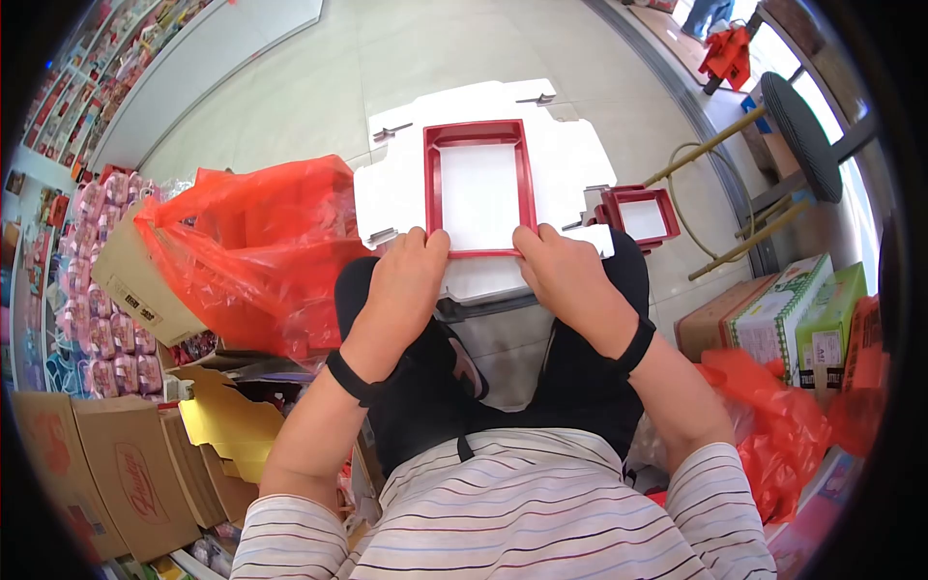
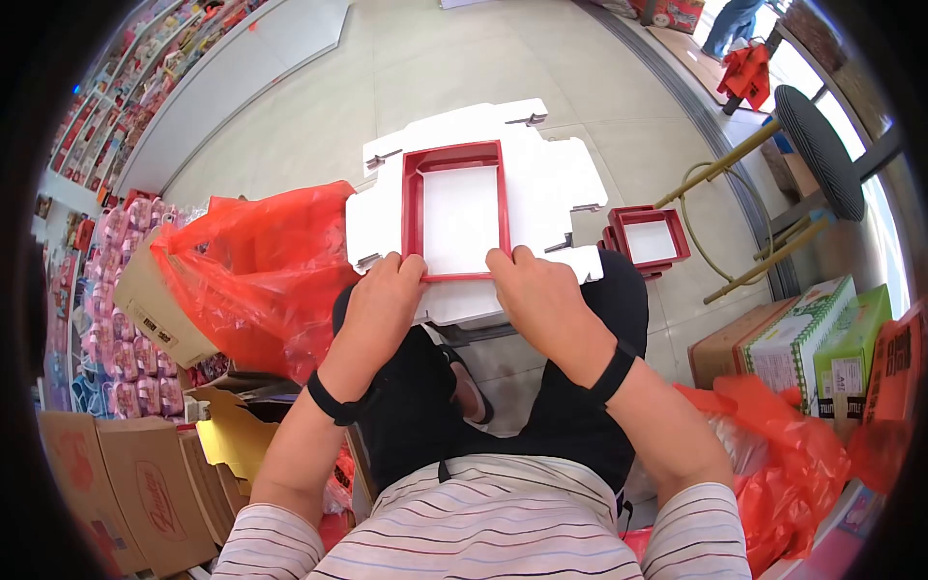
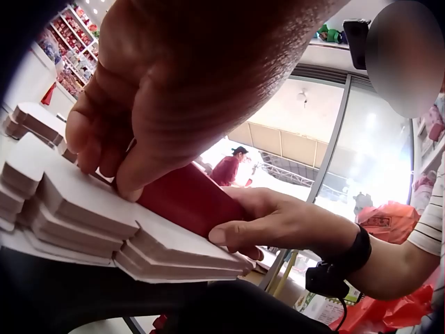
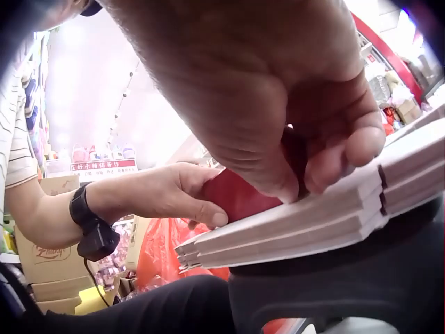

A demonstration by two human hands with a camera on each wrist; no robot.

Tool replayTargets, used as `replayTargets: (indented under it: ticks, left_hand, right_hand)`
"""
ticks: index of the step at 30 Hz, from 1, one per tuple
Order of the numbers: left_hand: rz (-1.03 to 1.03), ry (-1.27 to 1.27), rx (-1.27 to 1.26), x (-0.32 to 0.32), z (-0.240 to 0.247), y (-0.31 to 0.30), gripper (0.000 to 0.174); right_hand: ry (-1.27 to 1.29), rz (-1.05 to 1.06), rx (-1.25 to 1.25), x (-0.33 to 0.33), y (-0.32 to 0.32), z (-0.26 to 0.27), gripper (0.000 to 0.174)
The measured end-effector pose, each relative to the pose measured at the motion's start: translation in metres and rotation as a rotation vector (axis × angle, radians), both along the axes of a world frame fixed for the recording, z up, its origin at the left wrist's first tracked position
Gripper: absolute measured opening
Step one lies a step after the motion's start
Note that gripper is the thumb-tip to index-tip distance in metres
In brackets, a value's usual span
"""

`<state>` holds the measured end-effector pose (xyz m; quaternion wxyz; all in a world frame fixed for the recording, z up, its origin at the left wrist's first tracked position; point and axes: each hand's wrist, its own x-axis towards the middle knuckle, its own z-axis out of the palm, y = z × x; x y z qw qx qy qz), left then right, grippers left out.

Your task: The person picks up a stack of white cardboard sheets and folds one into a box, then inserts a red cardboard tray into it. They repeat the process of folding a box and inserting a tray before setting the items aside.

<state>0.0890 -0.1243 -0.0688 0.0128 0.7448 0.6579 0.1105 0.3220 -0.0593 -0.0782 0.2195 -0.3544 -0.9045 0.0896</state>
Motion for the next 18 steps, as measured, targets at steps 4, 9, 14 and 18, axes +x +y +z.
replayTargets:
  ticks: [4,9,14,18]
  left_hand:
    - [-0.01,0.027,-0.083,0.001,0.013,0.009,0.02]
    - [-0.02,0.015,-0.145,-0.001,0.019,0.015,0.021]
    - [-0.074,-0.033,-0.149,-0.008,0.015,0.017,0.022]
    - [-0.11,-0.055,-0.195,-0.007,0.024,0.018,0.026]
  right_hand:
    - [-0.07,0.015,-0.086,-0.003,0.012,0.003,0.013]
    - [-0.096,0.057,-0.212,-0.005,0.026,0.006,0.009]
    - [-0.027,0.084,-0.168,-0.005,0.028,-0.005,0.007]
    - [-0.005,0.065,-0.163,-0.003,0.026,-0.008,0.009]
